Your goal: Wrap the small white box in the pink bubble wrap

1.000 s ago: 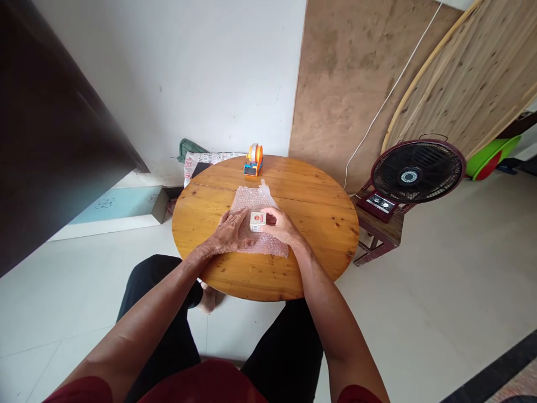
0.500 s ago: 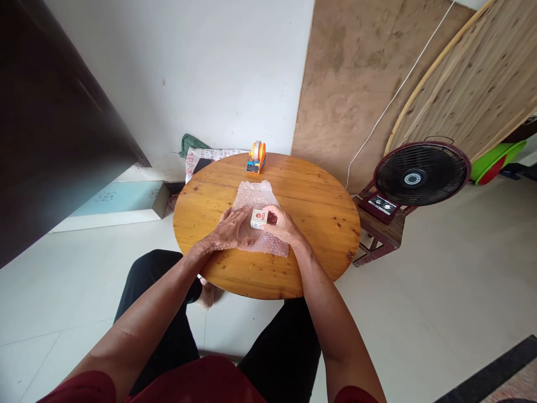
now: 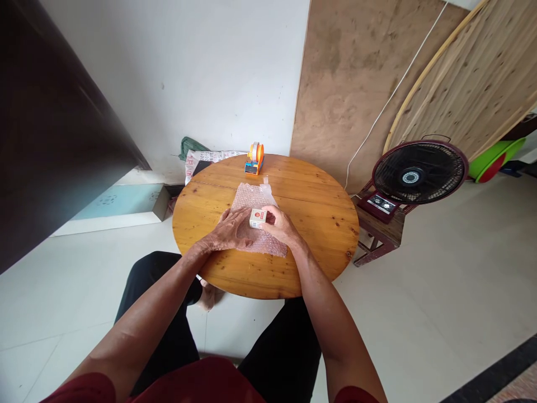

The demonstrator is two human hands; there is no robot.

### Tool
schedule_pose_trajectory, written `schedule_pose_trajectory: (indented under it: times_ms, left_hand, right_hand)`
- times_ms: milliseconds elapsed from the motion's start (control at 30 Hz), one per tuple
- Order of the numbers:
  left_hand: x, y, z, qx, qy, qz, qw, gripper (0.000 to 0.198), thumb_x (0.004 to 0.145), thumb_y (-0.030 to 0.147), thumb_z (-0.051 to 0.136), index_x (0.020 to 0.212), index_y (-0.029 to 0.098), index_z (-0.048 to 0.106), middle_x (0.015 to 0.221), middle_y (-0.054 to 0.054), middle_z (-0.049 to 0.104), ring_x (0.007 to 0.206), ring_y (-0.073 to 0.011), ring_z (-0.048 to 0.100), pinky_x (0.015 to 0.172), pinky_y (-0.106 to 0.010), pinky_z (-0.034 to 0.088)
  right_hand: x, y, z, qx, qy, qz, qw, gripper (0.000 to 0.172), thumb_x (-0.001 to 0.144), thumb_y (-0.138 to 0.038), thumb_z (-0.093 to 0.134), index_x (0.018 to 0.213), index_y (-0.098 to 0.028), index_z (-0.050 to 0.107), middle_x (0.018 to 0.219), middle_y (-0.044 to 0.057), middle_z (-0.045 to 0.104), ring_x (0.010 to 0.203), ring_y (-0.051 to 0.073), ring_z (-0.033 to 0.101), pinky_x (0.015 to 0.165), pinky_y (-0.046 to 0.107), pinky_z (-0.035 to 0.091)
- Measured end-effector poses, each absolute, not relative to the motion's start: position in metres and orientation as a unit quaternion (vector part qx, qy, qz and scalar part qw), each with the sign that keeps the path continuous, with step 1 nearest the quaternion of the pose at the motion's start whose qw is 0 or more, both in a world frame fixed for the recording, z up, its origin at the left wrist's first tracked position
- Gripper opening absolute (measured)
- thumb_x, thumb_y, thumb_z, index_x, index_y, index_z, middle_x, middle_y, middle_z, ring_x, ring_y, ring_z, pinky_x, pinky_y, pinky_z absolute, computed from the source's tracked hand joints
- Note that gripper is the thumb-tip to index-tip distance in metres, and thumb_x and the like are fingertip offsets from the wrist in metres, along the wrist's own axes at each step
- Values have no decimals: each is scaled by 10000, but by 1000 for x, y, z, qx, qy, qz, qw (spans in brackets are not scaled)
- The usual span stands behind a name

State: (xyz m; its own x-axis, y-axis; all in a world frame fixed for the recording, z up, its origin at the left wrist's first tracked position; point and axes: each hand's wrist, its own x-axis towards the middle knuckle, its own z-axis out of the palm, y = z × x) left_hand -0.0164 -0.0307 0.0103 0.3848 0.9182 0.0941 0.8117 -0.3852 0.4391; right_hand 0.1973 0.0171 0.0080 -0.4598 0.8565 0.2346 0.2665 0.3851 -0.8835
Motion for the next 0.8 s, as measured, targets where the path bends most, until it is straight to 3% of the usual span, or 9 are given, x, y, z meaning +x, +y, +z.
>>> schedule_pose_trajectory:
  times_ms: [367,800]
  left_hand:
    - [-17,-30,9,819,523,168,165,1029,664,532,725,1503,184,241,1552,-160,278,1451,-335,188,1170,-564,30]
    - [-18,-30,10,820,520,173,166,1035,667,533,722,1505,177,231,1538,-173,302,1447,-346,197,1171,-578,49]
  right_hand:
    - [196,17,9,-387,-758,377,364,470,704,-236,653,1167,-197,584,1076,50,669,896,182,635,804,315,512]
    - [198,20,6,-395,-751,384,364,479,686,-216,649,1161,-204,588,1046,42,683,879,186,643,788,322,527]
